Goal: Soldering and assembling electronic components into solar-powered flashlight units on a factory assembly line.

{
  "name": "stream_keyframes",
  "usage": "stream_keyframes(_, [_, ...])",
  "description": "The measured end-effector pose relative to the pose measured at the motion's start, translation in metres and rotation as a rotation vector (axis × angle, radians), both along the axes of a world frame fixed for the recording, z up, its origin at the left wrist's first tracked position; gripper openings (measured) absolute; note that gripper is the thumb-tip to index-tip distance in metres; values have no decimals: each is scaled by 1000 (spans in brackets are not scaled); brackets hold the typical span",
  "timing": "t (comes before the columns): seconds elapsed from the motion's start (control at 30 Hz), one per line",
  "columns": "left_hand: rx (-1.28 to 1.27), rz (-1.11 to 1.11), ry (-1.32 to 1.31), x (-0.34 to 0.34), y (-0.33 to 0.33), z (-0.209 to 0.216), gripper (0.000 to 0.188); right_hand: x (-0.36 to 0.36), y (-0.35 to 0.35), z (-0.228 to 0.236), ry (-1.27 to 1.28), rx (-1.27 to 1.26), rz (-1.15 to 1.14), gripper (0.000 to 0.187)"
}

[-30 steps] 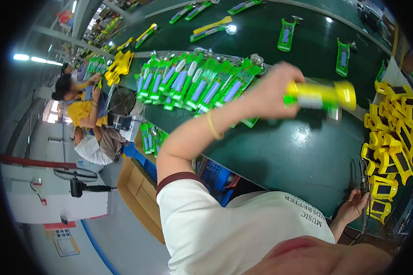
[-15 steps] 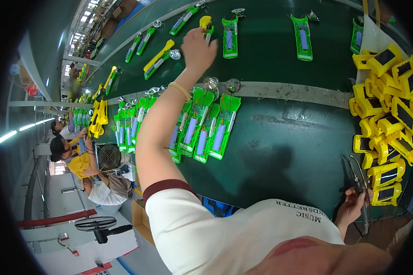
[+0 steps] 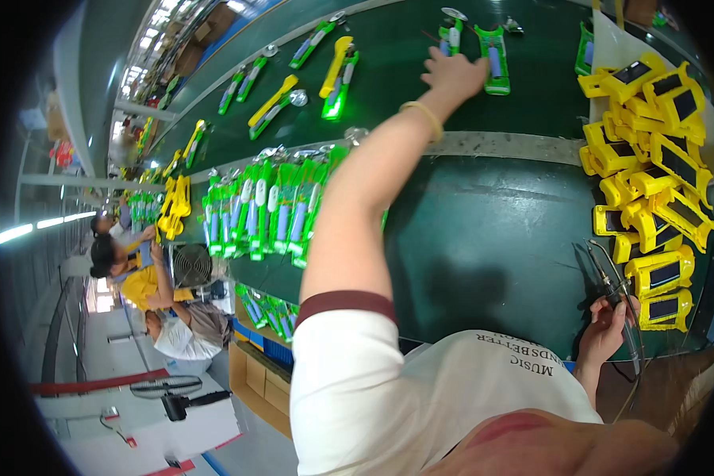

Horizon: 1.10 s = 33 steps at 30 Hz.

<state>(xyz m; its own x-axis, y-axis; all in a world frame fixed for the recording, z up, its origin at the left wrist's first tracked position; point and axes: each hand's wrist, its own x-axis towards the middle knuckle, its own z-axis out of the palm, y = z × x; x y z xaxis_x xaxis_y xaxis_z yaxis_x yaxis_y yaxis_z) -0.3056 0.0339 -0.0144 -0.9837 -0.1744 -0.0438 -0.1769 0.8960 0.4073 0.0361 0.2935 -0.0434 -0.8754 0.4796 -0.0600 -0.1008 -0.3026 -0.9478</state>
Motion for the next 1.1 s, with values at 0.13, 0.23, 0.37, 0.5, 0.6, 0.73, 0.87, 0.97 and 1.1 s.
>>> stream_keyframes(0.13, [14,49,112,19,35,0,68,7,10,-8,-1,-79,-5,15])
stream_keyframes(0.23, [11,124,318,22,37,-25,61,5,9,-6,85,-43,21,15])
stream_keyframes(0.37, [26,81,309,44,14,-16,58,8,15,-13,103,-64,56,16])
stream_keyframes(0.5, [-29,-35,385,102,-35,27,54,9,12,-11,114,-92,28,16])
stream_keyframes(0.6, [-101,-162,621,154,-85,51,49,8,7,-6,135,-101,-2,15])
stream_keyframes(0.73, [-237,-139,634,226,-169,79,47,12,19,-16,137,-61,69,13])
stream_keyframes(0.87, [-265,41,583,277,-233,63,46,11,20,-21,129,33,80,13])
stream_keyframes(0.97, [-395,107,495,299,-244,51,45,11,15,-20,83,6,62,15])
stream_keyframes(1.1, [-503,113,452,308,-251,42,46,13,12,-19,41,68,39,16])
